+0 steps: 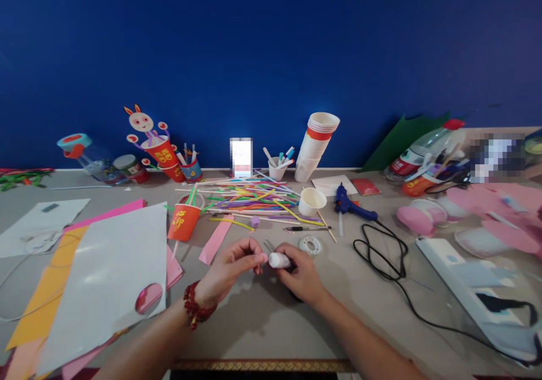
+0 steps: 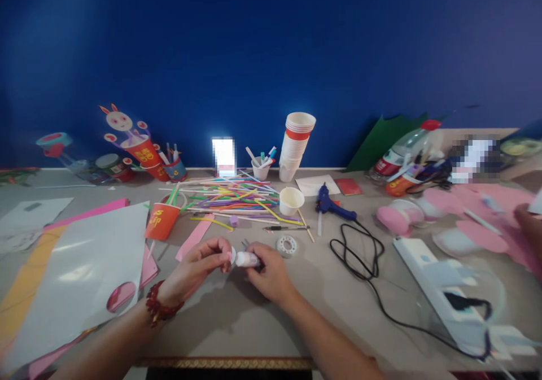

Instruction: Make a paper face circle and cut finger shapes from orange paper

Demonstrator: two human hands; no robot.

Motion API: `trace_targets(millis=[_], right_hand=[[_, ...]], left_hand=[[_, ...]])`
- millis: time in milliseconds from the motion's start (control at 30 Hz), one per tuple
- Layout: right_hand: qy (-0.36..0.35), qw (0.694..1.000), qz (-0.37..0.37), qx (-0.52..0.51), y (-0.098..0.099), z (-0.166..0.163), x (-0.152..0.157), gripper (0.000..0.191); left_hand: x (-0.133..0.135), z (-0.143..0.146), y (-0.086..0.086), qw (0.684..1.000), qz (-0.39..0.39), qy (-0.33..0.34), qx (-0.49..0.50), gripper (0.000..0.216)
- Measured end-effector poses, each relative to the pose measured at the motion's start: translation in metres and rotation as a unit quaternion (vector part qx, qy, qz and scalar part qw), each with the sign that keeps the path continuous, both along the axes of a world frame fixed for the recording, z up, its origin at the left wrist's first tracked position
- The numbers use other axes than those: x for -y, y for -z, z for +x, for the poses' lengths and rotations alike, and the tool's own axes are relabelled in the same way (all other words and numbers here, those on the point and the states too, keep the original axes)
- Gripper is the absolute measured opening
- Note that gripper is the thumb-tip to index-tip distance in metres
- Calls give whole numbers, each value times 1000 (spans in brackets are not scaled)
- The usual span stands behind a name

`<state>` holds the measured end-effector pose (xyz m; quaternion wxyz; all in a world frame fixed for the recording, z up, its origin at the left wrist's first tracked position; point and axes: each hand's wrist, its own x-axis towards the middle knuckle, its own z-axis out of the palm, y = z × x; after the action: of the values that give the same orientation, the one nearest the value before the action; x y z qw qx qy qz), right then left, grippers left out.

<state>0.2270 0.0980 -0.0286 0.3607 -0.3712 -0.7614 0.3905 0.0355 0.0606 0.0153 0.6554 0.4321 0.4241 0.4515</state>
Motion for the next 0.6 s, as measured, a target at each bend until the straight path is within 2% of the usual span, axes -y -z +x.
trace_targets(millis=[233, 600], right_hand=[[0, 998, 54, 31, 9, 0, 0, 8], [-20, 996, 74, 38, 2, -2, 0, 2]], left_hand=[[0, 2, 0, 999, 1, 20, -37, 25], [0, 2, 4, 999, 15, 31, -6, 20]])
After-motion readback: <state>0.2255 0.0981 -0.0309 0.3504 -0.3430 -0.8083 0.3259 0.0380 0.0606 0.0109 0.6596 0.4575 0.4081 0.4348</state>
